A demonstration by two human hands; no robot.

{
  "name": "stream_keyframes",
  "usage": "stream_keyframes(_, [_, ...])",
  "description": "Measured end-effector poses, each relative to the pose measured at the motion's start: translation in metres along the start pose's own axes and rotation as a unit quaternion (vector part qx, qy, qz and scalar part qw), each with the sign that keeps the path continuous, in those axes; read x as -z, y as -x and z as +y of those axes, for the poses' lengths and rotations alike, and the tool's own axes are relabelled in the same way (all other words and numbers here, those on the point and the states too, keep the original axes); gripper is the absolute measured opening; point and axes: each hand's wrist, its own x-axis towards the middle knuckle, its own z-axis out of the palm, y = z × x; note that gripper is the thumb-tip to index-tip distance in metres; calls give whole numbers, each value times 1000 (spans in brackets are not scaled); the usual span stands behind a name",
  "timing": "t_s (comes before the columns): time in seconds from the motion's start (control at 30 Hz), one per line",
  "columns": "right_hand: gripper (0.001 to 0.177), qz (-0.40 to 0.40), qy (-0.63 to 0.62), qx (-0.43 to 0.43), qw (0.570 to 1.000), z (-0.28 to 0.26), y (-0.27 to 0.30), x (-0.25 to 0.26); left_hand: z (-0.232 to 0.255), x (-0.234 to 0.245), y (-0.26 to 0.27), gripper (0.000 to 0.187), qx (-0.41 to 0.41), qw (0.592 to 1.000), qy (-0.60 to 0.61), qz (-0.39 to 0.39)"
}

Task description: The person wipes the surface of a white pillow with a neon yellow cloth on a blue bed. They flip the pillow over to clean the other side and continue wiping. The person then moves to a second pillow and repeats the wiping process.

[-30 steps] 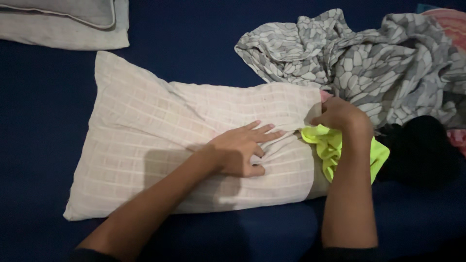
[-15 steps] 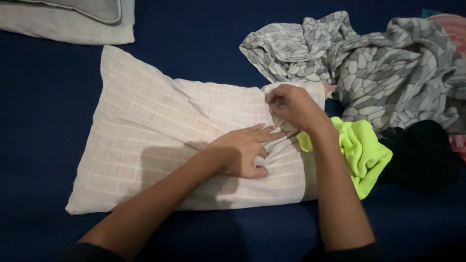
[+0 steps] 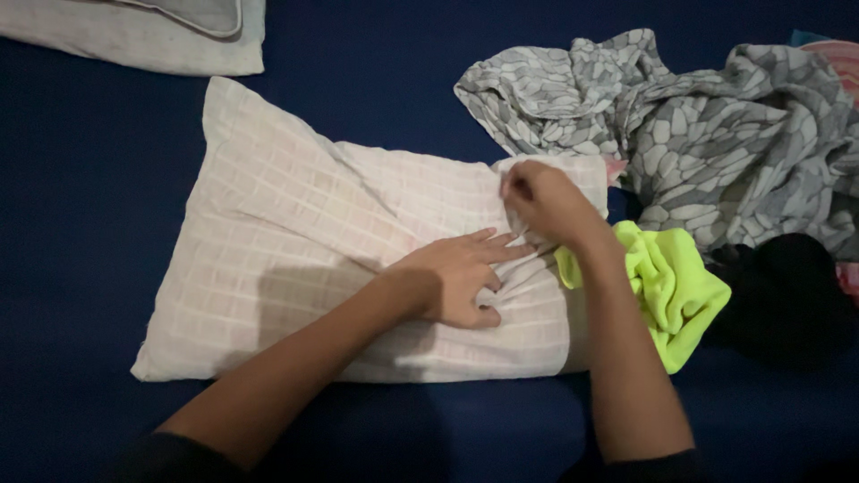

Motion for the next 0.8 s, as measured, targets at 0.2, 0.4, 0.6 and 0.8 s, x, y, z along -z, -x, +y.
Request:
stream_keyframes(0.2, [19, 27, -62, -37, 997, 5, 1, 13, -6, -8, 0, 47, -7, 1000, -5, 10])
stream_keyframes(0.4, [15, 119, -47, 82, 988, -29, -5, -5, -3, -6, 6, 41, -63, 992, -37, 104])
stream_keyframes(0.6, [17, 90, -121, 125, 981, -50, -5, -45, -2, -11, 11, 43, 1, 997, 22, 80])
stream_keyframes(0.8, [13, 93, -82, 43, 991, -34, -6, -56, -13, 14, 43, 32, 246, 914, 210, 246])
